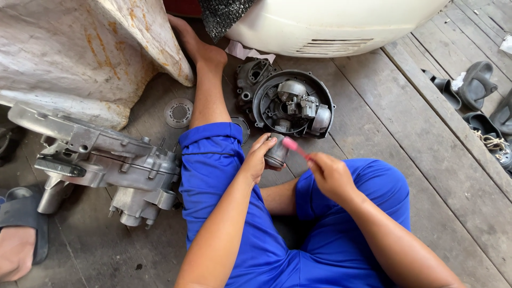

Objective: Cleaning a piston with a brush and assembling or disassembling a clutch mechanism using a screwdriver and pliers.

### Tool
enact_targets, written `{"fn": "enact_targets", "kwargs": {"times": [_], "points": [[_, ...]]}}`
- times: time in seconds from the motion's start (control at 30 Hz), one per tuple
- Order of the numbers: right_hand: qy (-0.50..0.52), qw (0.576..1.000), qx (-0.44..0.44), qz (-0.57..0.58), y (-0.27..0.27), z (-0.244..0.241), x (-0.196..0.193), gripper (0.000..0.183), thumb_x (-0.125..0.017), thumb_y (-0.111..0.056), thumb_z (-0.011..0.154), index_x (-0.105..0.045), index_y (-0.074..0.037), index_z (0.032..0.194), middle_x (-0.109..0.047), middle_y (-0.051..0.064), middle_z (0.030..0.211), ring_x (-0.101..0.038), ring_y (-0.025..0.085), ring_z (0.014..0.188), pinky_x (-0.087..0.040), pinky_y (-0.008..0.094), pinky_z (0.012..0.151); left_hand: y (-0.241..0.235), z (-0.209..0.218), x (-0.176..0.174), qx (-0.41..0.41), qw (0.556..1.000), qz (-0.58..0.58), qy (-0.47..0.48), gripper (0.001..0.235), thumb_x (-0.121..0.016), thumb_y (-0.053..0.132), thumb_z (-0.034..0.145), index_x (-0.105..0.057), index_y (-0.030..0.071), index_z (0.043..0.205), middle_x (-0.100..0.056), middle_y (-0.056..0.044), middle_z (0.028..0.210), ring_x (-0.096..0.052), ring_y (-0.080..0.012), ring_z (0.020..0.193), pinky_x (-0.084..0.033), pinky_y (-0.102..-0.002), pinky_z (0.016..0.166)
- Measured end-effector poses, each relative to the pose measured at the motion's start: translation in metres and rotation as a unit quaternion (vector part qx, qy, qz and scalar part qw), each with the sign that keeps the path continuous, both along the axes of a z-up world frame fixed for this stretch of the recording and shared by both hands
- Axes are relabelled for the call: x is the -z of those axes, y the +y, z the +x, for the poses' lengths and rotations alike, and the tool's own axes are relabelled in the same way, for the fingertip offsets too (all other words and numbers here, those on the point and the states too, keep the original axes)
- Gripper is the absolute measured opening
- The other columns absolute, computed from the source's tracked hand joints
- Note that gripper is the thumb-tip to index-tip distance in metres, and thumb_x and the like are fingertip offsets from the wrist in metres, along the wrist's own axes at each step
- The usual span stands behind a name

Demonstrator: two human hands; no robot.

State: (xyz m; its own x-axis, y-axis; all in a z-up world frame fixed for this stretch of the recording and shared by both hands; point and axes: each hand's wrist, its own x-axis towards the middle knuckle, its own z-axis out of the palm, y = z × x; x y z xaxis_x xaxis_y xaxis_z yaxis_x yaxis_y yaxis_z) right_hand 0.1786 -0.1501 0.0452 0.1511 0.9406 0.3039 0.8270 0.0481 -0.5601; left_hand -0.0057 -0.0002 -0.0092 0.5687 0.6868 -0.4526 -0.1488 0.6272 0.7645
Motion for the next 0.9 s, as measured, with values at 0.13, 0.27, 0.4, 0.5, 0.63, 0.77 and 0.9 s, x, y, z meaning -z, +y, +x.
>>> {"fn": "enact_targets", "kwargs": {"times": [0.13,0.27,0.4,0.5,0.63,0.77,0.9], "points": [[-0.05,0.998,-0.02,0.025,0.001,-0.009,-0.009,0.013,-0.066,-0.023,0.098,-0.074,-0.016,0.106,-0.073,0.007,0.086,-0.074,0.03,0.082,-0.059,0.039,0.071,0.0,0.002,-0.007,0.007,1.0,-0.001,-0.007,0.047,-0.071,0.043,0.09,-0.061,0.017,0.128,-0.064,-0.019,0.095,-0.075,-0.0418,0.069,-0.064,-0.048,0.05],[0.0,1.0,-0.004,-0.022,0.004,-0.008,-0.013,0.013,-0.067,-0.025,0.099,-0.073,-0.016,0.106,-0.072,0.007,0.083,-0.074,0.032,0.079,-0.058,0.039,0.07,0.0,0.0,-0.002,0.005,1.0,0.003,-0.003,0.046,-0.071,0.043,0.091,-0.062,0.018,0.128,-0.065,-0.02,0.095,-0.075,-0.0429,0.069,-0.064,-0.049,0.051],[0.003,0.997,-0.028,-0.065,0.001,-0.02,-0.025,0.015,-0.064,-0.029,0.098,-0.072,-0.019,0.104,-0.071,0.007,0.078,-0.073,0.035,0.074,-0.058,0.043,0.066,0.0,0.001,-0.013,-0.012,1.0,-0.017,-0.014,0.042,-0.069,0.044,0.092,-0.062,0.017,0.123,-0.065,-0.019,0.088,-0.074,-0.0422,0.064,-0.063,-0.048,0.049],[0.181,0.98,0.051,-0.071,0.008,0.002,0.002,0.02,-0.07,-0.03,0.096,-0.069,-0.016,0.11,-0.058,0.008,0.067,-0.06,0.024,0.063,-0.047,0.038,0.06,-0.006,0.006,-0.031,-0.007,1.0,-0.007,-0.008,0.042,-0.062,0.05,0.097,-0.063,0.016,0.121,-0.067,-0.023,0.091,-0.075,-0.0438,0.068,-0.064,-0.049,0.05],[0.203,0.979,-0.001,-0.011,0.019,-0.017,-0.009,0.102,-0.098,-0.048,0.056,-0.057,-0.009,0.141,-0.063,0.017,0.096,-0.062,0.027,0.066,-0.053,0.039,0.059,-0.056,0.015,-0.089,0.045,0.98,0.185,0.062,0.062,-0.028,0.054,0.11,-0.063,0.012,0.138,-0.059,-0.027,0.137,-0.049,-0.0438,0.138,-0.036,-0.052,0.118],[0.159,0.987,0.015,0.013,0.015,-0.023,-0.006,0.096,-0.102,-0.042,0.053,-0.061,-0.008,0.133,-0.061,0.015,0.114,-0.068,0.035,0.086,-0.057,0.045,0.077,-0.07,0.018,-0.095,0.019,0.992,0.093,0.082,0.075,-0.029,0.066,0.106,-0.049,0.01,0.152,-0.043,-0.027,0.155,-0.035,-0.0416,0.148,-0.025,-0.054,0.124],[0.17,0.983,0.018,0.068,0.008,-0.004,0.002,0.089,-0.1,-0.043,0.057,-0.064,-0.005,0.129,-0.067,0.017,0.108,-0.071,0.038,0.097,-0.056,0.045,0.088,-0.049,0.026,-0.073,0.111,0.979,0.126,0.118,0.084,-0.022,0.079,0.1,-0.052,0.018,0.15,-0.03,-0.021,0.166,-0.033,-0.0462,0.149,-0.038,-0.058,0.117]]}}
